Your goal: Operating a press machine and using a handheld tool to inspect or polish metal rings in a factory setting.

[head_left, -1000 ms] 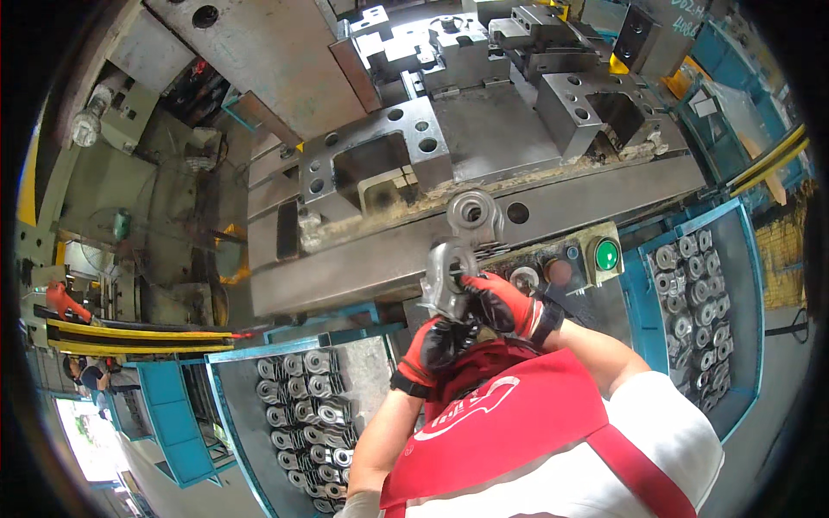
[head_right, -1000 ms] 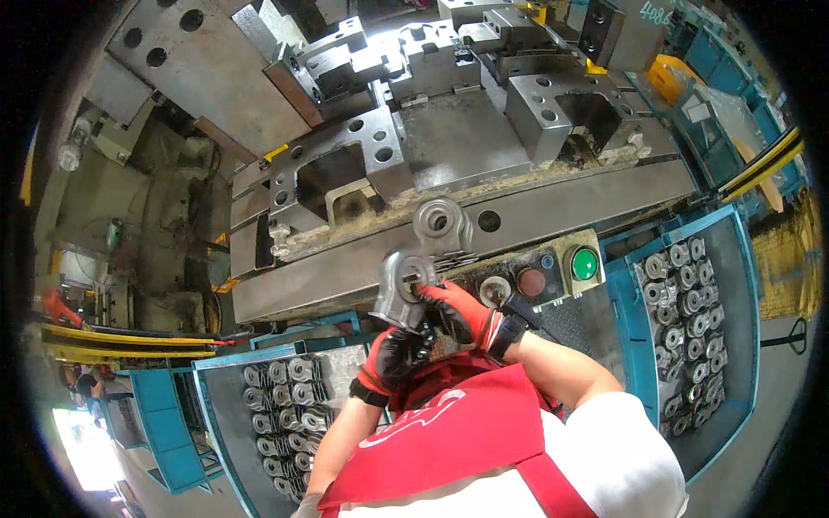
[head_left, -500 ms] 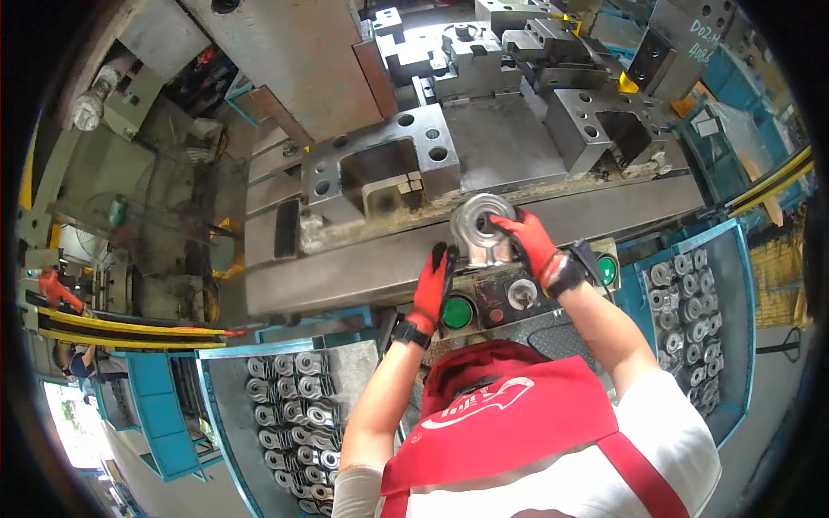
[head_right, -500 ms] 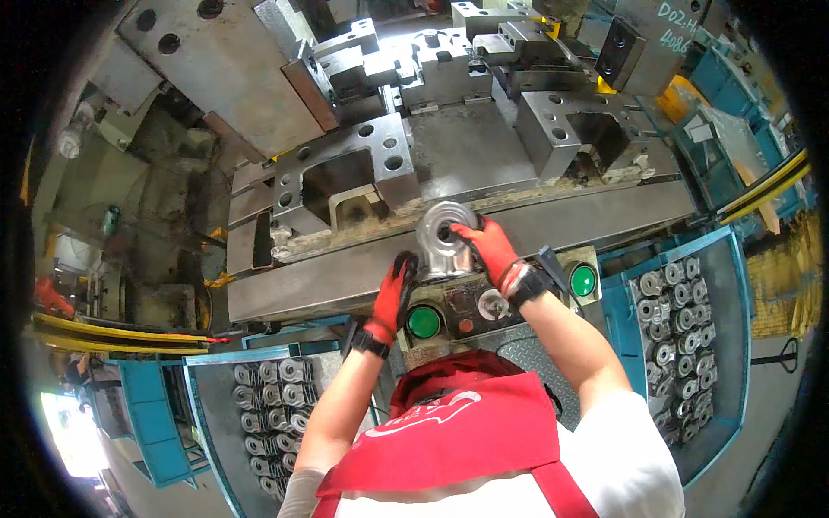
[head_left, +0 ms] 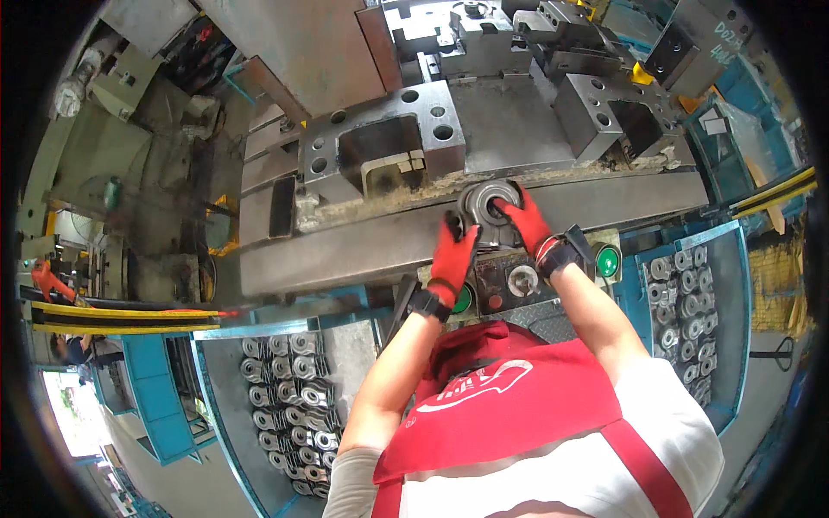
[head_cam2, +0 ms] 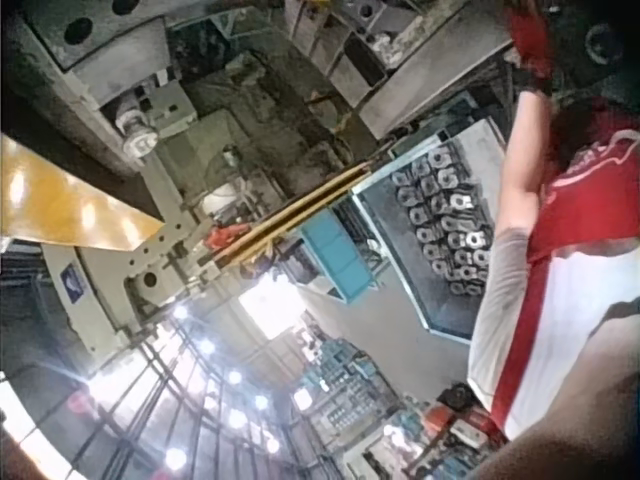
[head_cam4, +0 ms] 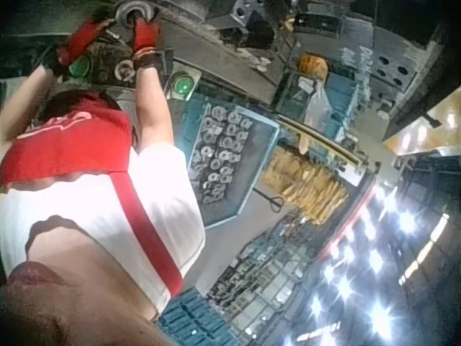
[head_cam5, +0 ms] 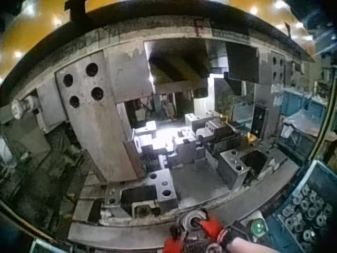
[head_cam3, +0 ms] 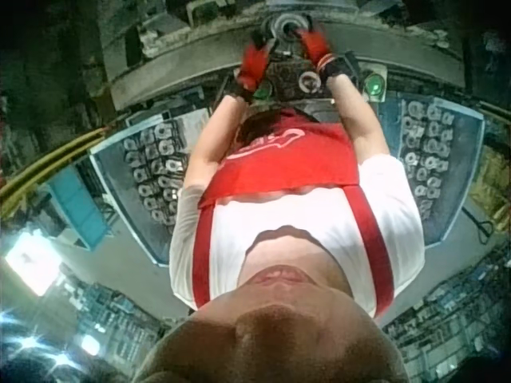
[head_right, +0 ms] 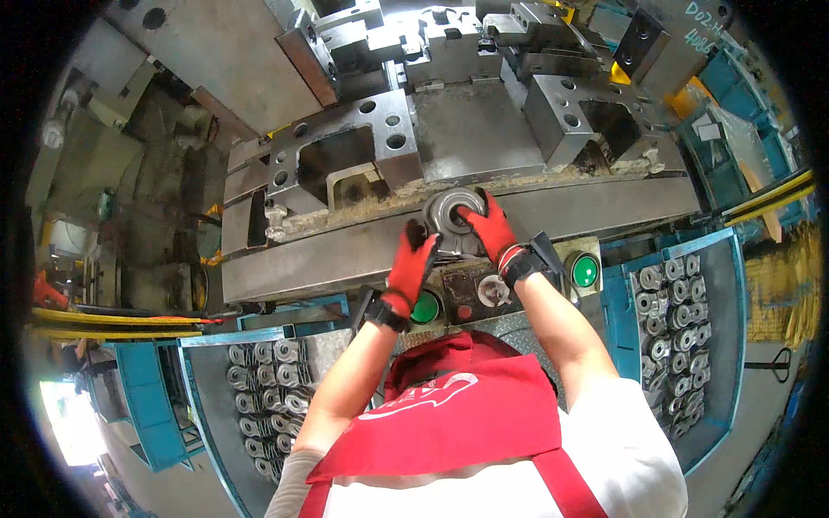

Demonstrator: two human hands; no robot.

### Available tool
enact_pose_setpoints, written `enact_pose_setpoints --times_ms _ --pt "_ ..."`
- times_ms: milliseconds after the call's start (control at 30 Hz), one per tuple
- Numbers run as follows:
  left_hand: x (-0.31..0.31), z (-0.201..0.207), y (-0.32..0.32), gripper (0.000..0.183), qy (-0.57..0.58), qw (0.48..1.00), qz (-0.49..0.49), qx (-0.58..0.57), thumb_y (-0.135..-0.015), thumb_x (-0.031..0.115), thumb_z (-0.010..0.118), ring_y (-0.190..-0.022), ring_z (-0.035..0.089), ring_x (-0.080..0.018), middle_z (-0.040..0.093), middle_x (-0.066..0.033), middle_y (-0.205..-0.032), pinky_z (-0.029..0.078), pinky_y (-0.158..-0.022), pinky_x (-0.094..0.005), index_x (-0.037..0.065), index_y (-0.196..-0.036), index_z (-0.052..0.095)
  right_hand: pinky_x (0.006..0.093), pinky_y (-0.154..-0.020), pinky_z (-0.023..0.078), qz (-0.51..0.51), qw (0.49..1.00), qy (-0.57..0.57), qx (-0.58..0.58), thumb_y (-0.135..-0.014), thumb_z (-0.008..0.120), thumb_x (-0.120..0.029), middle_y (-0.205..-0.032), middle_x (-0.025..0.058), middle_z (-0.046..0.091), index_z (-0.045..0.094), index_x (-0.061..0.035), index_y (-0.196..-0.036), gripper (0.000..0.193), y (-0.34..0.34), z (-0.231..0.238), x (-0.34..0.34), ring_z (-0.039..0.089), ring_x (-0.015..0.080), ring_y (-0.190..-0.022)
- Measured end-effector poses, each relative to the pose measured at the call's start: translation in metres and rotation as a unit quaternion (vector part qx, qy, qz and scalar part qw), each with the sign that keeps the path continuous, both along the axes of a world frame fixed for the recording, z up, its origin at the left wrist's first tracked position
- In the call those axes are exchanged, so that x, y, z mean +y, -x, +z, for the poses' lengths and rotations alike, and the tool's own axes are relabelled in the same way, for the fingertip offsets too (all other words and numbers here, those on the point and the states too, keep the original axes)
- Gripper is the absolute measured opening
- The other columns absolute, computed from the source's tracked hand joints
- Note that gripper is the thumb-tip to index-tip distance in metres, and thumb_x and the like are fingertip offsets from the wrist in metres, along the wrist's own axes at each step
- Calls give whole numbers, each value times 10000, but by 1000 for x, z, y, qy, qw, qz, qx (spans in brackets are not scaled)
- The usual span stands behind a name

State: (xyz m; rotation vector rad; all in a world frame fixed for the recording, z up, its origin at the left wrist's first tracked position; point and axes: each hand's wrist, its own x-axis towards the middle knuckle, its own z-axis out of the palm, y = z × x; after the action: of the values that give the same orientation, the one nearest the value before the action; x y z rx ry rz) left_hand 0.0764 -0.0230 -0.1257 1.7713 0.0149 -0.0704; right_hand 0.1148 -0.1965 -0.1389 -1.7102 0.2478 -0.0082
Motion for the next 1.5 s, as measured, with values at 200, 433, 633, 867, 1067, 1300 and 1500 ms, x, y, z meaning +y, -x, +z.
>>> enact_pose_setpoints --times_ms 200,433,633,867,1067,1300,1500 --pt "25 -42 64 558 357 908 -107 192 -812 316 550 -1112 444 -170 507 -101 -1131 270 -1003 -386 45 -1261 359 266 -829 414 84 977 -197 -4 -719 666 -156 -989 65 582 481 3 -1155 501 -17 -4 3 533 137 -905" --pt "-14 -60 22 440 284 939 -192 27 -897 183 378 -1158 402 -158 412 -66 -1286 249 -1015 -328 24 -1302 312 281 -823 411 54 988 -142 13 -735 653 -196 -1003 102 596 523 13 -1092 434 5 7 25 552 171 -905" --pt "-16 -66 18 328 56 983 -143 -102 -889 108 367 -1026 499 -156 520 -62 -1150 387 -891 -265 17 -1195 448 293 -863 388 54 993 72 76 -721 667 -311 -1136 170 499 381 43 -1196 658 16 -16 -9 508 210 -996" --pt "3 -73 12 321 622 757 17 199 -866 224 426 -876 573 -207 571 -96 -1005 442 -836 -322 80 -1152 431 276 -943 352 199 954 -204 90 -789 535 -38 -1309 119 254 534 -79 -1145 358 21 -2 16 404 219 -1137" --pt "36 21 58 255 329 942 55 37 -797 197 555 -878 564 -180 586 -88 -986 441 -827 -323 85 -1023 582 301 -819 447 130 947 -267 120 -815 556 -147 -1106 56 538 479 -52 -1150 357 40 3 26 545 190 -958" --pt "49 -18 120 186 694 710 119 9 -813 153 527 -840 598 -181 612 -99 -926 487 -765 -314 30 -937 592 286 -947 295 257 962 -90 -5 -801 592 -137 -1191 101 428 349 -20 -1240 515 97 88 107 415 178 -1088" --pt "113 -37 208 230 689 675 265 -1 -787 174 563 -824 602 -219 606 -91 -913 492 -776 -340 34 -969 561 350 -966 280 482 838 185 -179 -710 676 -164 -1147 138 424 402 -51 -1235 603 122 89 176 394 258 -1111"
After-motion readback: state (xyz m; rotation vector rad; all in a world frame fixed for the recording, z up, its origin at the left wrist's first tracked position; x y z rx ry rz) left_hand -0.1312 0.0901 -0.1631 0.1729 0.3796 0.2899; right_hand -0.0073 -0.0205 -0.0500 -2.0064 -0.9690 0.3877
